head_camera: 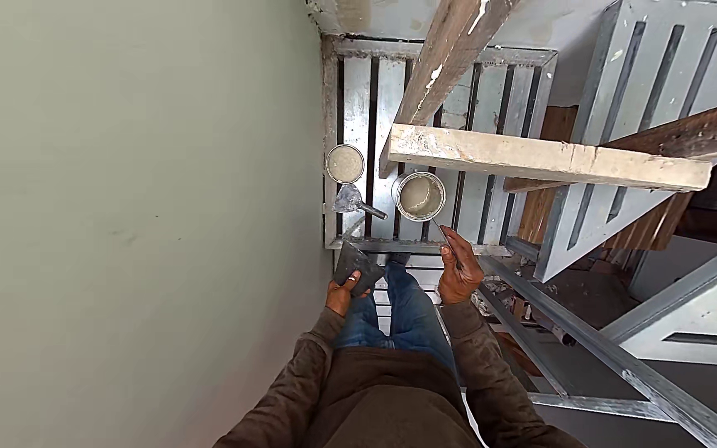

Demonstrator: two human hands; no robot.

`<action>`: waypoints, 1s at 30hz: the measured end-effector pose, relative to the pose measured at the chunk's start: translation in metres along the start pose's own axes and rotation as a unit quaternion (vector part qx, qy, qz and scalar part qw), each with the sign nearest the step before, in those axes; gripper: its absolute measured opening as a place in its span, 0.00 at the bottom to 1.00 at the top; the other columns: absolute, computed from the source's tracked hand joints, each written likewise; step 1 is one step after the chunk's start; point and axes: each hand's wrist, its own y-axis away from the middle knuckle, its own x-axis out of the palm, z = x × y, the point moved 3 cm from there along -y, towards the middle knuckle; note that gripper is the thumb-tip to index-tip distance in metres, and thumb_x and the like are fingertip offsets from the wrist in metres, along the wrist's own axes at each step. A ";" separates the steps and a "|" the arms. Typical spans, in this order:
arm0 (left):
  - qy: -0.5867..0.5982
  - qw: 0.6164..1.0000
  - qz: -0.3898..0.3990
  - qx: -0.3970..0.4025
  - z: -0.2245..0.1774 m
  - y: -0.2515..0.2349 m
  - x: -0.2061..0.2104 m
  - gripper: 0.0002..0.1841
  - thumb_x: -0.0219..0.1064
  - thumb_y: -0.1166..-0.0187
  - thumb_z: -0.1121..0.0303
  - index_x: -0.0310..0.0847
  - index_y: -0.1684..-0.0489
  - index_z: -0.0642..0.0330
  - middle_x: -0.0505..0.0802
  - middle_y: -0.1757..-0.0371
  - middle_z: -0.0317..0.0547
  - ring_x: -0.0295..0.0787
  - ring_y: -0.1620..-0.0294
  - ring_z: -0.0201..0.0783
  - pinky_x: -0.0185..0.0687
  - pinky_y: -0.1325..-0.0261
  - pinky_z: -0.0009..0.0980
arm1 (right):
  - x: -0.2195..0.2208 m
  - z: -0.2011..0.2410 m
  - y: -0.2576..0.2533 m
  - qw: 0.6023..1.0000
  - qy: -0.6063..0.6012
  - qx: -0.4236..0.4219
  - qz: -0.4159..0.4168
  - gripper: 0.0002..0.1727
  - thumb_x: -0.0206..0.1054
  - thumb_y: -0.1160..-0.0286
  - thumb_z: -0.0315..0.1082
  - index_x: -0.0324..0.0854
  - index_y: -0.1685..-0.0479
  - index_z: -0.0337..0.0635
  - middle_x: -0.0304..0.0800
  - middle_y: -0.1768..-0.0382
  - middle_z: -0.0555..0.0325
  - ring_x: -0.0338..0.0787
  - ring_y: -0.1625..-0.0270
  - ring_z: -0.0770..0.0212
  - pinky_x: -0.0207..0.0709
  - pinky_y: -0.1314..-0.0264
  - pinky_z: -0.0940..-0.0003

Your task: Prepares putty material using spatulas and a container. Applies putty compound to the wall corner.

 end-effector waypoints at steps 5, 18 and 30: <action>0.129 0.982 0.091 0.108 -0.026 0.011 0.020 0.22 0.68 0.24 0.73 0.70 0.33 0.71 0.94 0.51 0.53 0.94 0.50 0.44 0.92 0.43 0.44 | 0.008 0.021 -0.005 0.999 -0.023 -0.024 0.004 0.11 0.69 0.20 0.29 0.92 0.48 0.33 0.92 0.38 0.41 0.89 0.30 0.47 0.85 0.27 0.54; 0.361 0.883 0.268 0.135 -0.045 0.026 0.014 0.27 0.85 0.40 0.64 0.81 0.43 0.63 0.94 0.50 0.60 0.94 0.47 0.51 0.89 0.39 0.49 | 0.020 0.047 0.011 0.998 -0.041 -0.049 0.011 0.11 0.70 0.20 0.30 0.93 0.47 0.36 0.91 0.36 0.43 0.89 0.29 0.47 0.86 0.28 0.55; 0.353 0.889 0.255 0.140 -0.020 0.048 -0.001 0.24 0.85 0.41 0.65 0.84 0.47 0.59 0.96 0.52 0.55 0.95 0.49 0.46 0.90 0.40 0.46 | 0.019 0.054 0.047 0.997 -0.075 0.027 -0.005 0.12 0.69 0.20 0.30 0.92 0.45 0.35 0.93 0.37 0.51 0.92 0.34 0.57 0.87 0.30 0.62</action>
